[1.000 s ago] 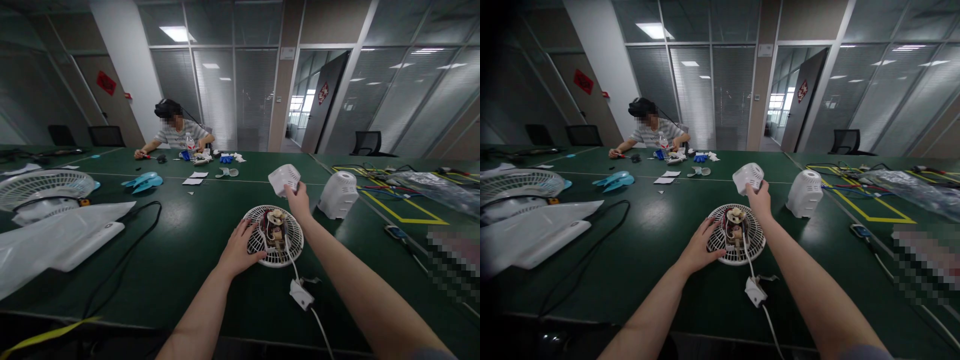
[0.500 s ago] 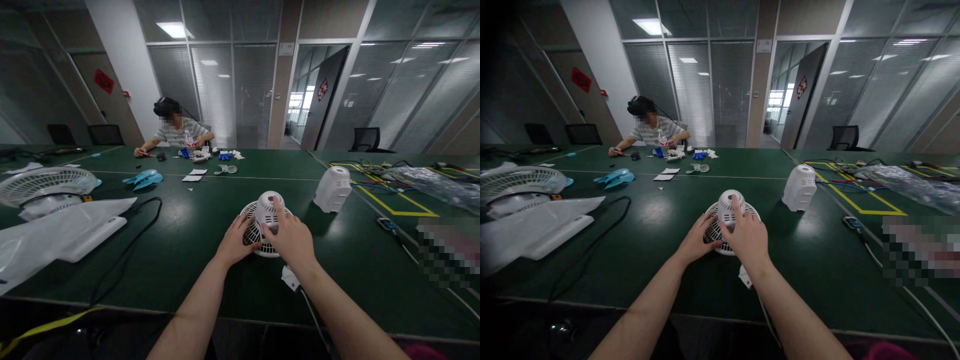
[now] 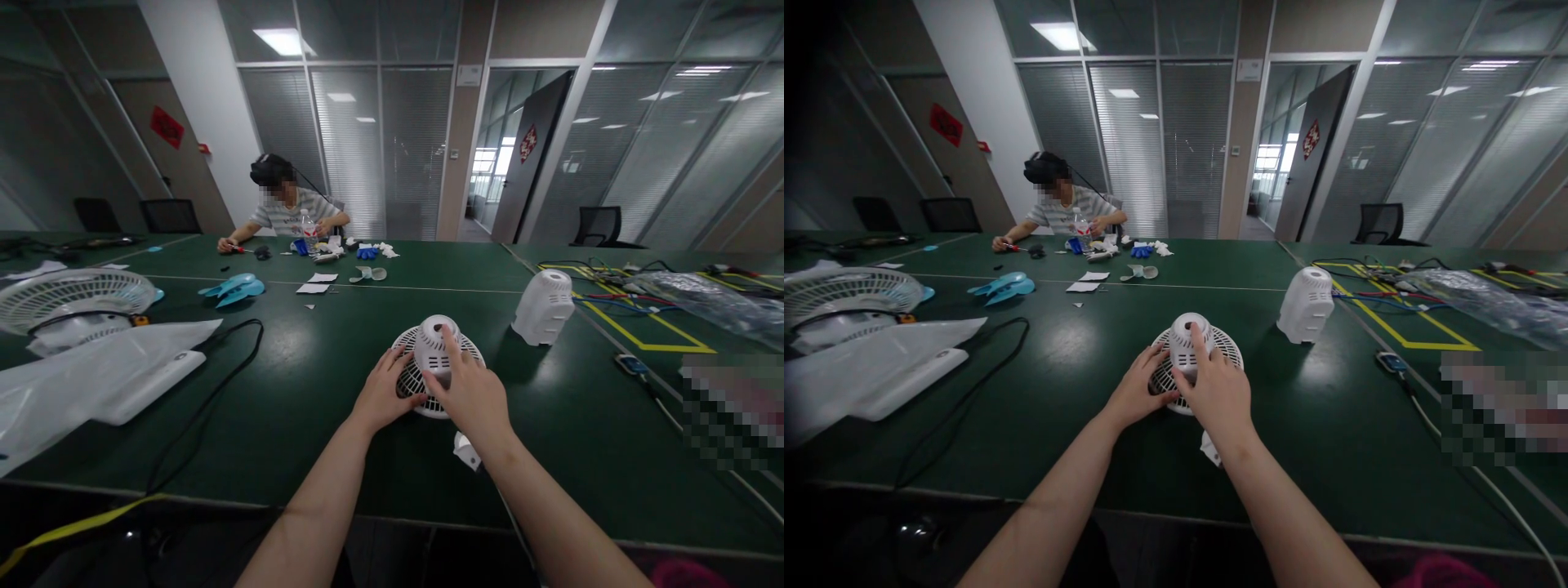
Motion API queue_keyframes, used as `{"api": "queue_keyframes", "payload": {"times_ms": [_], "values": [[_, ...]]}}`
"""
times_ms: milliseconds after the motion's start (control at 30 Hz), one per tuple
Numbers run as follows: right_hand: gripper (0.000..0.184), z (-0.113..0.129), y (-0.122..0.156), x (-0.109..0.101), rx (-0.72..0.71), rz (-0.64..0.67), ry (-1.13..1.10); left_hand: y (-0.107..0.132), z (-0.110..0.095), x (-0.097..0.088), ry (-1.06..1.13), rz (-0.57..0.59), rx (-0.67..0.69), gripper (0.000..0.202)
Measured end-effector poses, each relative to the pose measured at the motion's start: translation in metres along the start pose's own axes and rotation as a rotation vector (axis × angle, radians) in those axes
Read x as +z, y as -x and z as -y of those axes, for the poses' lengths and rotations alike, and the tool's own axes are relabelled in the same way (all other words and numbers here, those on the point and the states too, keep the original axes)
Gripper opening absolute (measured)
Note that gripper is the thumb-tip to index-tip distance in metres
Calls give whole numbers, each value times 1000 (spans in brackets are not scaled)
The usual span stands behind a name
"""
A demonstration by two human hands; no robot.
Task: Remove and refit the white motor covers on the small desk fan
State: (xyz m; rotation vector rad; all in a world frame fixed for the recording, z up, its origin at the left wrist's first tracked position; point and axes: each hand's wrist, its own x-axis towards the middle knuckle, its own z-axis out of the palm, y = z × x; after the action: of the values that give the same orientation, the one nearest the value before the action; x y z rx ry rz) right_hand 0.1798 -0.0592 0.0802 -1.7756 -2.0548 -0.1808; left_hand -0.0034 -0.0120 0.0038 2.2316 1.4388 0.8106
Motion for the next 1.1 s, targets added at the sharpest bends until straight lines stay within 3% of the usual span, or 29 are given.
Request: {"api": "queue_keyframes", "payload": {"times_ms": [267, 400, 533, 667, 1100], "values": [[68, -6, 27, 4, -23, 13, -7, 0, 1, 0, -2, -18, 39, 87], [68, -13, 43, 8, 26, -73, -57, 0, 5, 3, -8, -44, 52, 87], [84, -8, 31, 11, 76, -171, -150, 0, 8, 6, -16, -45, 60, 88], [100, 3, 13, 18, 129, -166, -198, 0, 8, 8, -21, -63, 74, 84], [95, 4, 10, 23, 144, -103, -98, -2, 11, 7, -31, -40, 74, 82]]}}
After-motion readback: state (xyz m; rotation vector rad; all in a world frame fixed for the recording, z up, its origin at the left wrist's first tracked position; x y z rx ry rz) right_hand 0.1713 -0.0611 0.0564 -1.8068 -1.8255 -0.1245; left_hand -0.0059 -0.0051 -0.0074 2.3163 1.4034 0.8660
